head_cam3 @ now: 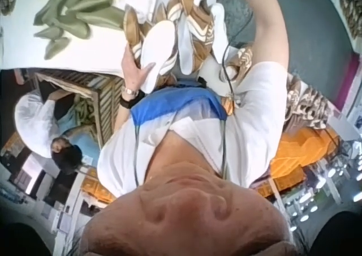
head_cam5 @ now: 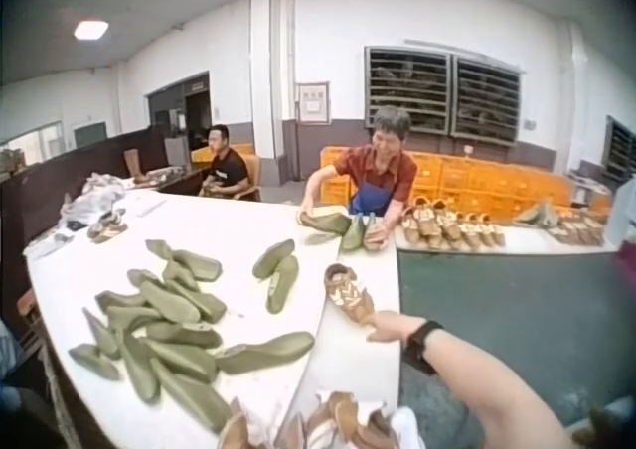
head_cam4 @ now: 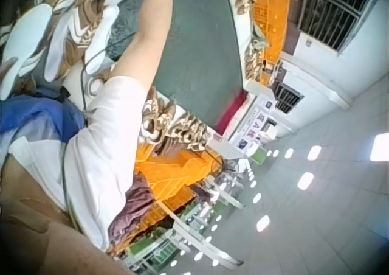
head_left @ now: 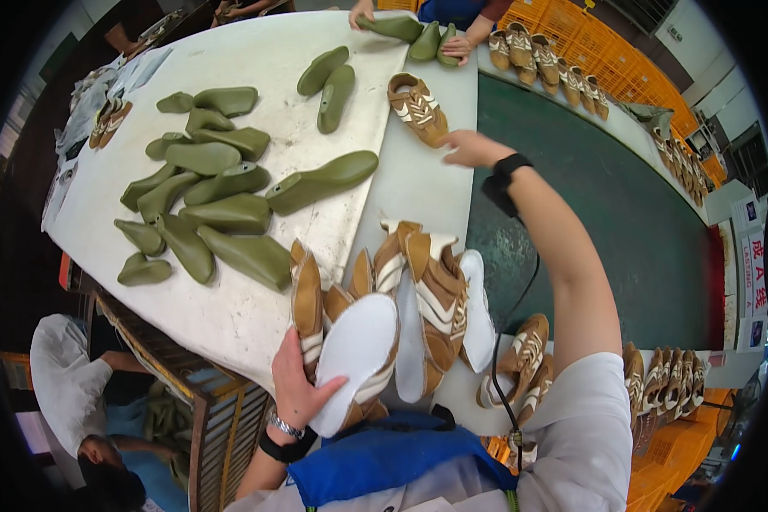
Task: The recorder picks up semi-finished shoe components from a large sack and places them onto a conveyor belt for further processing, while also handling green shoe lasts.
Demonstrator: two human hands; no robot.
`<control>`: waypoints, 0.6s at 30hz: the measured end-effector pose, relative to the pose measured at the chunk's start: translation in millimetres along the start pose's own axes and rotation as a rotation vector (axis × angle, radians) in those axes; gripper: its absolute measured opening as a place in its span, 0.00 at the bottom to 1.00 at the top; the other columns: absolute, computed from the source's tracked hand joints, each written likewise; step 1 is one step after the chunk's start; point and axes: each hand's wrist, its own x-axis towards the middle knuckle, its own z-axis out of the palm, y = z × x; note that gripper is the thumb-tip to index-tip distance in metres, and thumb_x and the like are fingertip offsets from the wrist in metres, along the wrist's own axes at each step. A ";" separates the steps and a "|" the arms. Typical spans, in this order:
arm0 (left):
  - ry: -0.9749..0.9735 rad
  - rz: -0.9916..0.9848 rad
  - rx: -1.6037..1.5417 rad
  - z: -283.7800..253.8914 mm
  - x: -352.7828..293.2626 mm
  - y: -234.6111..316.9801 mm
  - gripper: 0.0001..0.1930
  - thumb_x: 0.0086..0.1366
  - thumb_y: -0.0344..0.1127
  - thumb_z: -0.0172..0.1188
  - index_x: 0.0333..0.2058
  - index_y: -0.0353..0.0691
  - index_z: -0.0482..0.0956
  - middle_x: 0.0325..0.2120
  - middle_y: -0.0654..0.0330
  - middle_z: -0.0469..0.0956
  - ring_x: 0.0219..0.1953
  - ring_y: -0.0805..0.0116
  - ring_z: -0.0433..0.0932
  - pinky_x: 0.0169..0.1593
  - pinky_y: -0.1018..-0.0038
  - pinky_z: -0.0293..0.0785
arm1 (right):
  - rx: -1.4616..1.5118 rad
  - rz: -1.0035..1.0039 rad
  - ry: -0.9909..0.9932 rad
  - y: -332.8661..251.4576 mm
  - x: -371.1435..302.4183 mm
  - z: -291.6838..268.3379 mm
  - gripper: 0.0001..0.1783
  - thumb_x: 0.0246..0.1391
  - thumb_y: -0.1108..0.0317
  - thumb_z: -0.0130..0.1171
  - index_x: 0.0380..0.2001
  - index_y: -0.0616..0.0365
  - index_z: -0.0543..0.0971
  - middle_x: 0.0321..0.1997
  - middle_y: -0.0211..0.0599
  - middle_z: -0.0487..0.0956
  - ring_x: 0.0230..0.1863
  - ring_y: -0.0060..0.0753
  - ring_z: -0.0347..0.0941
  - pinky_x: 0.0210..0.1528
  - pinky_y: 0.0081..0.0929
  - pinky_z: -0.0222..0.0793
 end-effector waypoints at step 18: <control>-0.095 -0.025 -0.011 0.1 11.9 -6.4 0.53 0.39 0.55 0.69 0.57 0.30 0.51 0.54 0.42 0.59 0.54 0.44 0.60 0.54 0.56 0.56 | -0.522 -0.732 -0.053 -172.5 116.9 112.1 0.07 0.45 0.68 0.50 0.29 0.48 0.76 0.28 0.38 0.78 0.34 0.42 0.75 0.34 0.37 0.70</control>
